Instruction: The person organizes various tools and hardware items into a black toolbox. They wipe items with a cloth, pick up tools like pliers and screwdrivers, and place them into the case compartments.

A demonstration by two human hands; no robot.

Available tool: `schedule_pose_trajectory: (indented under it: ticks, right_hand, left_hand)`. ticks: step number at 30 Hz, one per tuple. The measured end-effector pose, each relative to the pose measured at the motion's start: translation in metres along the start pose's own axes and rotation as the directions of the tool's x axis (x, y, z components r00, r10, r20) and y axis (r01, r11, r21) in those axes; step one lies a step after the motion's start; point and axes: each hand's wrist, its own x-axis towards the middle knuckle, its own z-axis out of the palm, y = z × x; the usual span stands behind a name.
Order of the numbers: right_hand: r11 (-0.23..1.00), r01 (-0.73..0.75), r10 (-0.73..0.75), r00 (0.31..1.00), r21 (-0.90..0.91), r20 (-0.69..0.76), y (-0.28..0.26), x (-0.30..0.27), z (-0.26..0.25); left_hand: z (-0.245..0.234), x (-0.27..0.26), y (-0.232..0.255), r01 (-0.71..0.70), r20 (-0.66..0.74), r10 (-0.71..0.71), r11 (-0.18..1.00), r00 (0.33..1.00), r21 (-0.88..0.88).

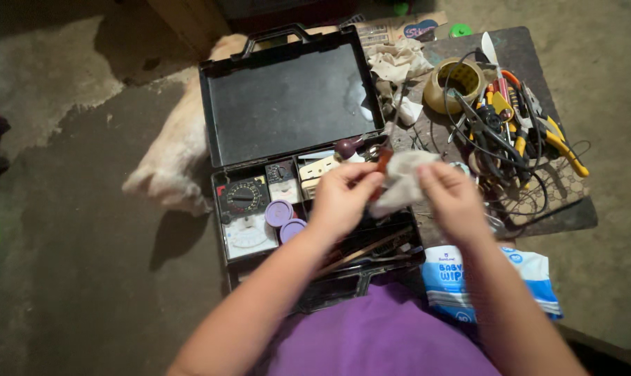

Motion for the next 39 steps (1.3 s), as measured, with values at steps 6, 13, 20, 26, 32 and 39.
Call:
schedule_pose_trajectory:
  ticks: [6,13,20,26,32,39]
  right_hand:
    - [0.908,0.184,-0.222,0.973,-0.377,-0.059,-0.016,-0.012,0.053]
    - [0.521,0.359,-0.432,0.893,-0.775,0.123,-0.031,-0.009,0.074]
    - [0.755,0.308,-0.371,0.929,-0.578,0.01,-0.002,-0.024,0.05]
    - [0.919,0.138,-0.258,0.919,-0.369,-0.298,0.026,-0.029,-0.03]
    - [0.857,0.03,-0.272,0.873,-0.514,-0.404,0.006,-0.035,-0.099]
    - [0.47,-0.206,-0.247,0.903,-0.858,-0.352,-0.006,-0.024,-0.092]
  left_hand:
    - [0.022,-0.004,0.002,0.12,-0.086,-0.134,0.981,0.987,-0.153]
    - [-0.017,-0.012,0.032,0.09,0.018,-0.088,0.981,0.996,-0.174]
    - [-0.086,-0.078,0.049,-0.306,0.193,0.238,0.688,0.952,0.658]
    - [-0.08,-0.125,0.008,-0.499,0.429,0.373,0.112,0.822,0.859]
    - [-0.091,-0.129,-0.011,-0.542,0.485,0.387,0.045,0.784,0.839]
    - [-0.083,-0.128,0.006,-0.568,0.512,0.37,0.053,0.775,0.821]
